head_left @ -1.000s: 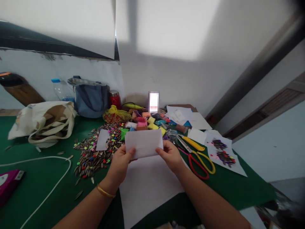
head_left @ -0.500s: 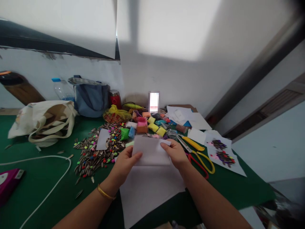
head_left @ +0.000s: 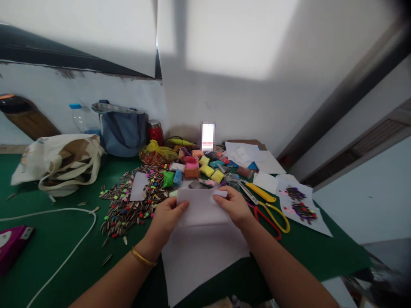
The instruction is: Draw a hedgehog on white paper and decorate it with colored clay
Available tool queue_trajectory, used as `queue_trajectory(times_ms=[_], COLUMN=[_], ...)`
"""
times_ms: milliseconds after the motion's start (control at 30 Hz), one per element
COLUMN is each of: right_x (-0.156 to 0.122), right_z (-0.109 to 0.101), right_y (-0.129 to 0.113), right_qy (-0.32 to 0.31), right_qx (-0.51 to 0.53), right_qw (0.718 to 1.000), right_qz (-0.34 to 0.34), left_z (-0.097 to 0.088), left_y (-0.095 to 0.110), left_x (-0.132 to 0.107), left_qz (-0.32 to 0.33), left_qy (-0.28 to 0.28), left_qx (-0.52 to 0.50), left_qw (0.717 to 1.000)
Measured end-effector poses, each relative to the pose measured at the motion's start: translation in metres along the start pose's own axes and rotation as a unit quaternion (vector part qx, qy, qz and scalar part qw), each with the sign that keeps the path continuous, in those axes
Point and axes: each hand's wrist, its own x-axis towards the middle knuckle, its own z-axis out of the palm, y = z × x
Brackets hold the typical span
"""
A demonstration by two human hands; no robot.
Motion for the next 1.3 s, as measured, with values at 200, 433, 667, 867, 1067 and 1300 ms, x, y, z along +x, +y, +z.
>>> queue_trajectory(times_ms=[200,433,667,867,1067,1300], right_x=[-0.0008,0.0004,0.0,-0.0004,-0.0001,-0.0001], right_z=[0.0021,0.0022,0.001,0.0016,0.0015,0.0028], right_y=[-0.0011,-0.002,0.0024,-0.0007,0.0009,-0.0027], right_qy=[-0.015,-0.01,-0.018,-0.017,-0.019,-0.009], right_qx=[0.044,0.042,0.046,0.044,0.051,0.044], right_qw=[0.999,0.999,0.998,0.999,0.998,0.998], right_qz=[0.023,0.025,0.026,0.025,0.03,0.031], left_z=[-0.0008,-0.0034,-0.0016,-0.0017,-0.0021,-0.0038], left_y=[0.0002,-0.0028,0.0001,-0.0012,-0.0015,-0.0032], left_x=[0.0003,0.0018,0.0007,0.0011,0.0015,0.0017], left_qz=[0.008,0.021,0.018,0.017,0.023,0.017], left_qy=[-0.004,-0.001,0.006,0.006,0.008,0.001], left_qx=[0.003,0.019,0.018,0.025,0.025,0.029], left_qw=[1.0,1.0,1.0,1.0,0.999,0.999])
